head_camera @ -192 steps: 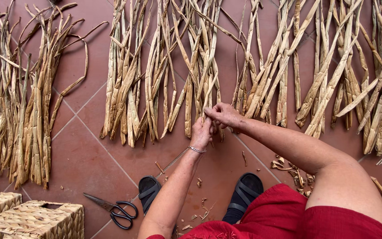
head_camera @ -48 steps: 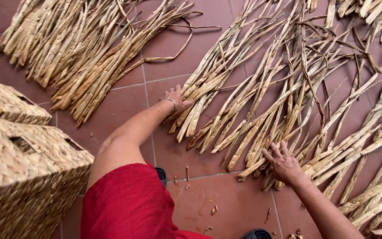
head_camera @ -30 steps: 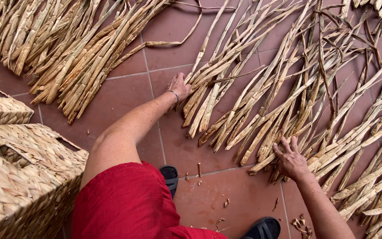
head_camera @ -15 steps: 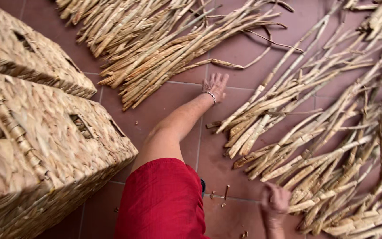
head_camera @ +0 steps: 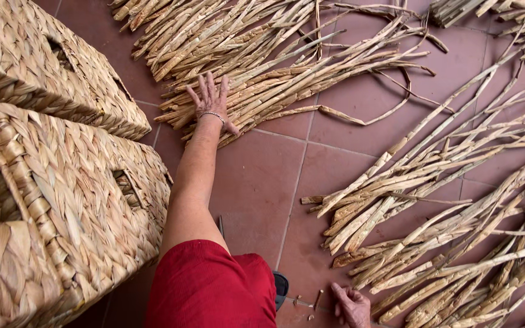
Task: The person sits on a tiled floor surrounded by bundles of dried palm leaf strips. They pick up individual strips, peel away the brittle outer rib and discard the broken pieces on the floor, then lay the cleaned strips in rows with the others, repeating this one strip at a time.
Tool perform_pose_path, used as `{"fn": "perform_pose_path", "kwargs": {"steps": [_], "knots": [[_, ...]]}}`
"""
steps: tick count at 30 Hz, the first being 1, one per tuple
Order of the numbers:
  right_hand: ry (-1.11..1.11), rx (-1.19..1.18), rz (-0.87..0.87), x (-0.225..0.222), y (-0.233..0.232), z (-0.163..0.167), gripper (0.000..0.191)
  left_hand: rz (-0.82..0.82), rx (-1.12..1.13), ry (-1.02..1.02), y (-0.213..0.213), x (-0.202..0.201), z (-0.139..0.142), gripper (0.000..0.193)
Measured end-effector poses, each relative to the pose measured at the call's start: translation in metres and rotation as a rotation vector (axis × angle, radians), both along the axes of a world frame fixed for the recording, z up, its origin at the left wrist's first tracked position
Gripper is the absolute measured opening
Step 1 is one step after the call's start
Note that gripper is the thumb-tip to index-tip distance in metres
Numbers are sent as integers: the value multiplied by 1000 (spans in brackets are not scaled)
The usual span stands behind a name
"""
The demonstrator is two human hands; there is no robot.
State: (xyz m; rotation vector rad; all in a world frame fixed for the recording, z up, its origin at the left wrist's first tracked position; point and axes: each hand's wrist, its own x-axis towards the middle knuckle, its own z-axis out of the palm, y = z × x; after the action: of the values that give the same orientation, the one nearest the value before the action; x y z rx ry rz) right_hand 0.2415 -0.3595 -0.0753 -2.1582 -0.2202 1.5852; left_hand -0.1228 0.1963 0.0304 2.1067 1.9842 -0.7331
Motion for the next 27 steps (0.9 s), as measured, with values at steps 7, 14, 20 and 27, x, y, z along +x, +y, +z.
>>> {"fn": "perform_pose_path", "kwargs": {"steps": [7,14,20,27], "knots": [[-167,219,-97,-11,15,2,26,137,-105,-70,24,-16,-1,180],[-101,162,-102,-7,16,6,30,93,-117,-76,34,15,-37,126],[-18,-106,-142,0,8,12,32,-142,-81,-220,-21,89,-55,95],[44,-43,-92,6,8,12,34,44,-56,-403,-73,106,-32,154]]}}
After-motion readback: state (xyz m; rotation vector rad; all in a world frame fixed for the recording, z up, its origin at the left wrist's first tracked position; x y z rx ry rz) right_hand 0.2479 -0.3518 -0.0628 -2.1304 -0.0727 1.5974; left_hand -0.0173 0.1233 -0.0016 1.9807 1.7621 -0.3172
